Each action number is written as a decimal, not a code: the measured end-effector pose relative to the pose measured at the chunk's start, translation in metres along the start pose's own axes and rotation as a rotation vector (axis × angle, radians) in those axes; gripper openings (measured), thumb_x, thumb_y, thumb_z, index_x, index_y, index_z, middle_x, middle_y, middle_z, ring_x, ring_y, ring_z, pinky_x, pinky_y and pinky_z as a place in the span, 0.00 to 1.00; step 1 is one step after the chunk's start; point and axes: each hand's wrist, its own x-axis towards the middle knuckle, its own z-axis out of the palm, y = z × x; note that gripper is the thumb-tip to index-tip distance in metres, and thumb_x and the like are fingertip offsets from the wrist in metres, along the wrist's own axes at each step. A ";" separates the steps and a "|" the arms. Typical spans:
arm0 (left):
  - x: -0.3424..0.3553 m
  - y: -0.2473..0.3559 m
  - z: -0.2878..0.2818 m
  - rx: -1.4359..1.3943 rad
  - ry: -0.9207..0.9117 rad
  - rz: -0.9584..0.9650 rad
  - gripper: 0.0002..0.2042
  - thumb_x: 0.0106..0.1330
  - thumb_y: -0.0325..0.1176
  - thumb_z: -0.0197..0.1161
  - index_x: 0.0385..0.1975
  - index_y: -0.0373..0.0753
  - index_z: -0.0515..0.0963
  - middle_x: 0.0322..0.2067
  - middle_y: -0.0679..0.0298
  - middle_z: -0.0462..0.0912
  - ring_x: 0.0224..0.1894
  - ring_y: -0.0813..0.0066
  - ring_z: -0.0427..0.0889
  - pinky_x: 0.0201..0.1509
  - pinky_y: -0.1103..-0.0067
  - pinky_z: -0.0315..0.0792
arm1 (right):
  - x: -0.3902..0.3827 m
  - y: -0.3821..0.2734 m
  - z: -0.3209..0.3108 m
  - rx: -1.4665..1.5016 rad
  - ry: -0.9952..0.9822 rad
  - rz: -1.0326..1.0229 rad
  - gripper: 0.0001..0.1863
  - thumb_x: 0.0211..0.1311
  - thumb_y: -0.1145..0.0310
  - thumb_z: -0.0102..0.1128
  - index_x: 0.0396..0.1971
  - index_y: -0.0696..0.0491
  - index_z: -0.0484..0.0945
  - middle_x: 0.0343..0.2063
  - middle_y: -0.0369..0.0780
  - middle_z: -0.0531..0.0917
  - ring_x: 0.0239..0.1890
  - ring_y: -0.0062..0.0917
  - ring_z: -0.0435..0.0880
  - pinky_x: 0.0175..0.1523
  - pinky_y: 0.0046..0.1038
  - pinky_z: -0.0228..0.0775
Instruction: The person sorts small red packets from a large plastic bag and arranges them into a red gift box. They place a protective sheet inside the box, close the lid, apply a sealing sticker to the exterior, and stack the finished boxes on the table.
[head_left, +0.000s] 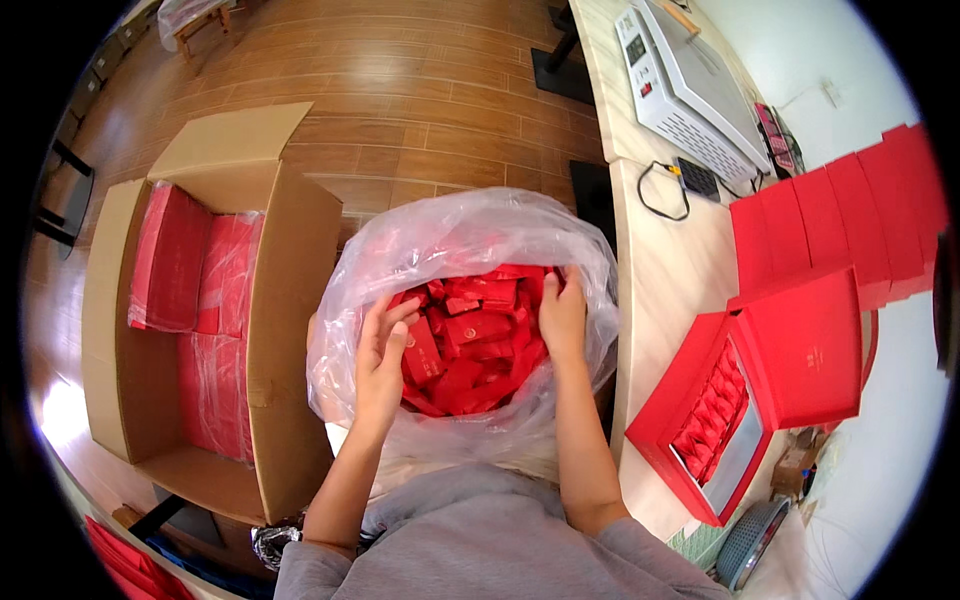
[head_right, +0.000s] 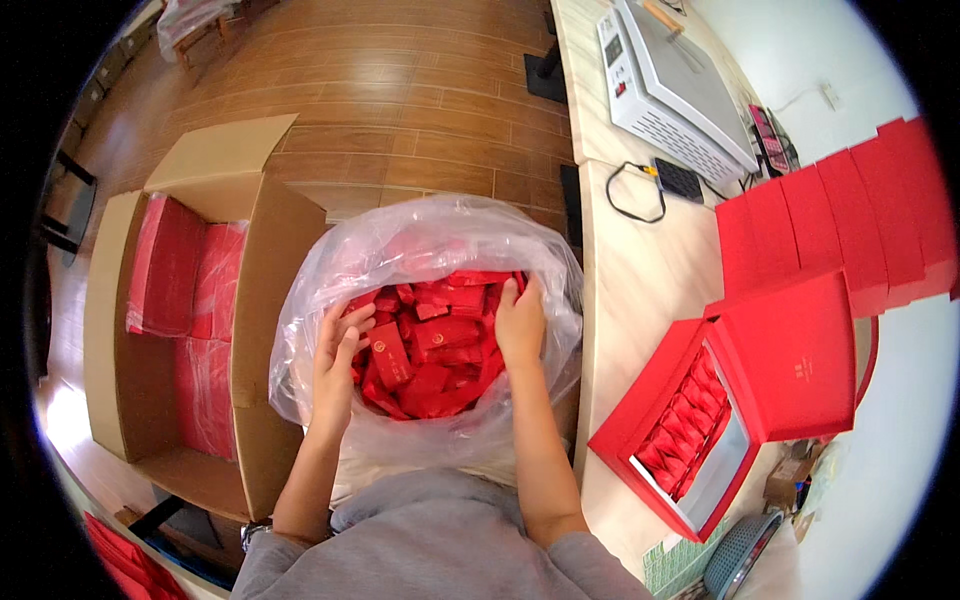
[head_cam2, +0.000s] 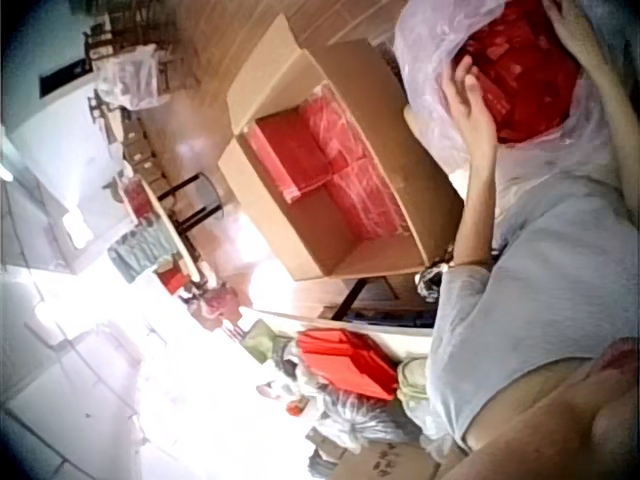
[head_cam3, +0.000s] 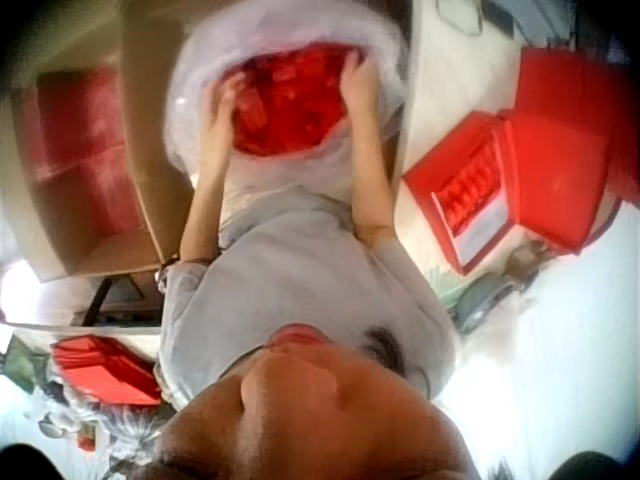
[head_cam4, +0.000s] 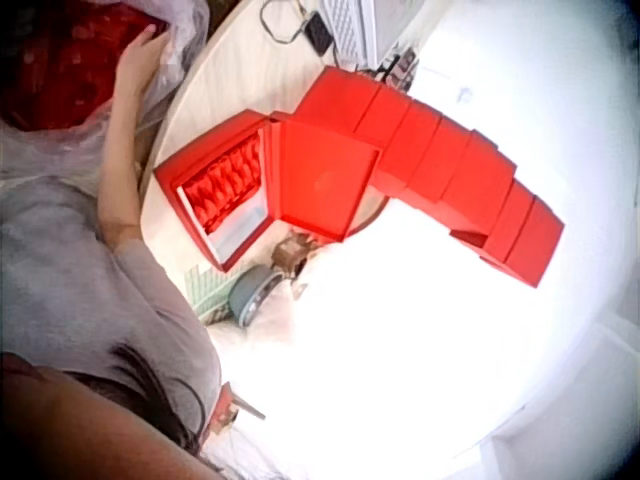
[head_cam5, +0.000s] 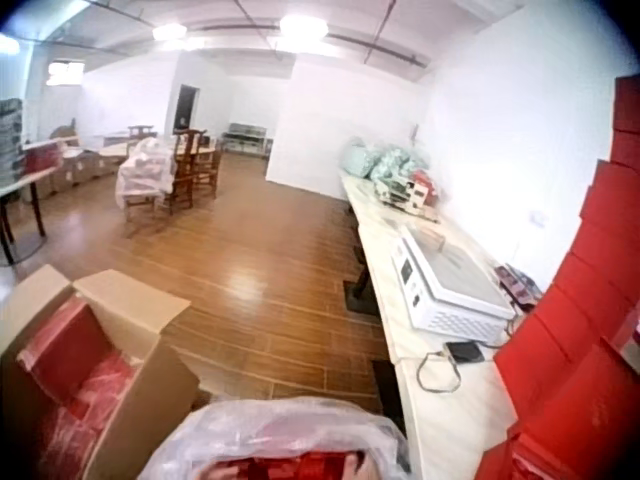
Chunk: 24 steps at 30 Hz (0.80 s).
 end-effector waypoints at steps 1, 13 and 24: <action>0.005 0.001 -0.002 0.037 0.050 0.014 0.22 0.72 0.35 0.48 0.62 0.34 0.61 0.55 0.58 0.73 0.57 0.70 0.71 0.59 0.77 0.62 | 0.000 -0.002 0.003 -0.066 -0.064 -0.078 0.26 0.63 0.66 0.51 0.57 0.65 0.63 0.53 0.58 0.71 0.56 0.51 0.70 0.61 0.41 0.60; 0.063 0.058 -0.022 0.077 0.179 0.204 0.27 0.73 0.43 0.45 0.62 0.27 0.60 0.65 0.51 0.61 0.68 0.66 0.57 0.71 0.75 0.47 | -0.016 -0.090 0.135 0.151 -0.397 -0.327 0.34 0.57 0.53 0.59 0.59 0.57 0.66 0.55 0.54 0.71 0.61 0.48 0.65 0.63 0.38 0.58; 0.036 0.057 -0.022 0.170 0.275 0.123 0.24 0.73 0.39 0.44 0.63 0.30 0.61 0.65 0.54 0.62 0.68 0.67 0.57 0.71 0.74 0.47 | -0.014 -0.091 0.227 0.143 -0.563 0.099 0.48 0.42 0.39 0.65 0.65 0.43 0.61 0.66 0.48 0.59 0.68 0.45 0.54 0.68 0.44 0.48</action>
